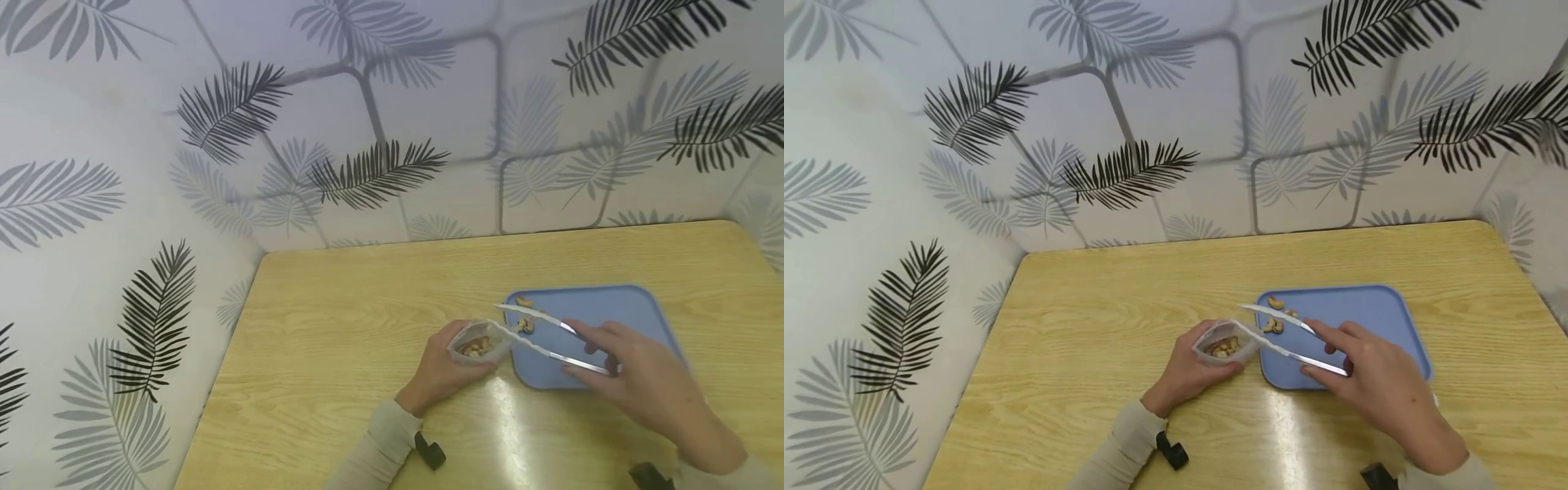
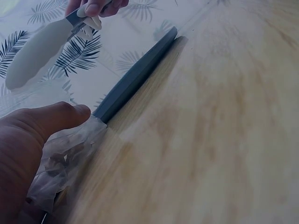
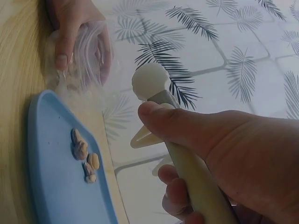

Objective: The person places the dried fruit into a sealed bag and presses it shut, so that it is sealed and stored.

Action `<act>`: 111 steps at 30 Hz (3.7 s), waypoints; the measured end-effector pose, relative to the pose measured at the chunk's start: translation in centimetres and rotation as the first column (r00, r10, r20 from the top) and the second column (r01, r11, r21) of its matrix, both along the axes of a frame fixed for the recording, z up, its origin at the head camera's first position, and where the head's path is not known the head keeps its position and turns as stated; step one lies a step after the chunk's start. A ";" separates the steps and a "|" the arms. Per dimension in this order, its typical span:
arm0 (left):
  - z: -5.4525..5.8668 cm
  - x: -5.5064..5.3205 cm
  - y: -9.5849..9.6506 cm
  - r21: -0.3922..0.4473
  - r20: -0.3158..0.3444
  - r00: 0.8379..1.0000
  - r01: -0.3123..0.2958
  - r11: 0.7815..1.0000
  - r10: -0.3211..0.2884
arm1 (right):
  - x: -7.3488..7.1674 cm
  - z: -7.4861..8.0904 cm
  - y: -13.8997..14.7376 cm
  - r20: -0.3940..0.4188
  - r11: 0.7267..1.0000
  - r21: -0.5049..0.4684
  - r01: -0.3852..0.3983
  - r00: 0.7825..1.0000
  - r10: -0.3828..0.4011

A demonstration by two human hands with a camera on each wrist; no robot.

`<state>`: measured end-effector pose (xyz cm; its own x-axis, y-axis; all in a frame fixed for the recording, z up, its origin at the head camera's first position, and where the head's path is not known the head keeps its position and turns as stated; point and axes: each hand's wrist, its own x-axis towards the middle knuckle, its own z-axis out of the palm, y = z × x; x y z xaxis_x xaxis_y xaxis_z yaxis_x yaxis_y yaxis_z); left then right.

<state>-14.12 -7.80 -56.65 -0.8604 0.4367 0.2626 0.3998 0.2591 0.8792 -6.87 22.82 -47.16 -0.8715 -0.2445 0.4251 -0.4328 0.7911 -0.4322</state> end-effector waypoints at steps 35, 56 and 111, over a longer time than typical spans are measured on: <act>0.5 0.2 0.0 -0.013 0.046 0.999 -0.014 1.000 0.014 | -0.6 -2.7 4.6 0.415 0.982 0.170 0.078 0.898 -0.143; 0.2 0.1 0.1 -0.014 0.001 1.000 -0.003 1.000 0.003 | -0.6 -3.3 5.4 0.320 0.987 0.143 0.074 0.940 -0.117; -0.2 -0.1 0.1 0.002 0.012 1.000 0.014 1.000 -0.014 | 0.0 -0.1 0.2 0.063 0.992 -0.011 -0.123 0.990 0.124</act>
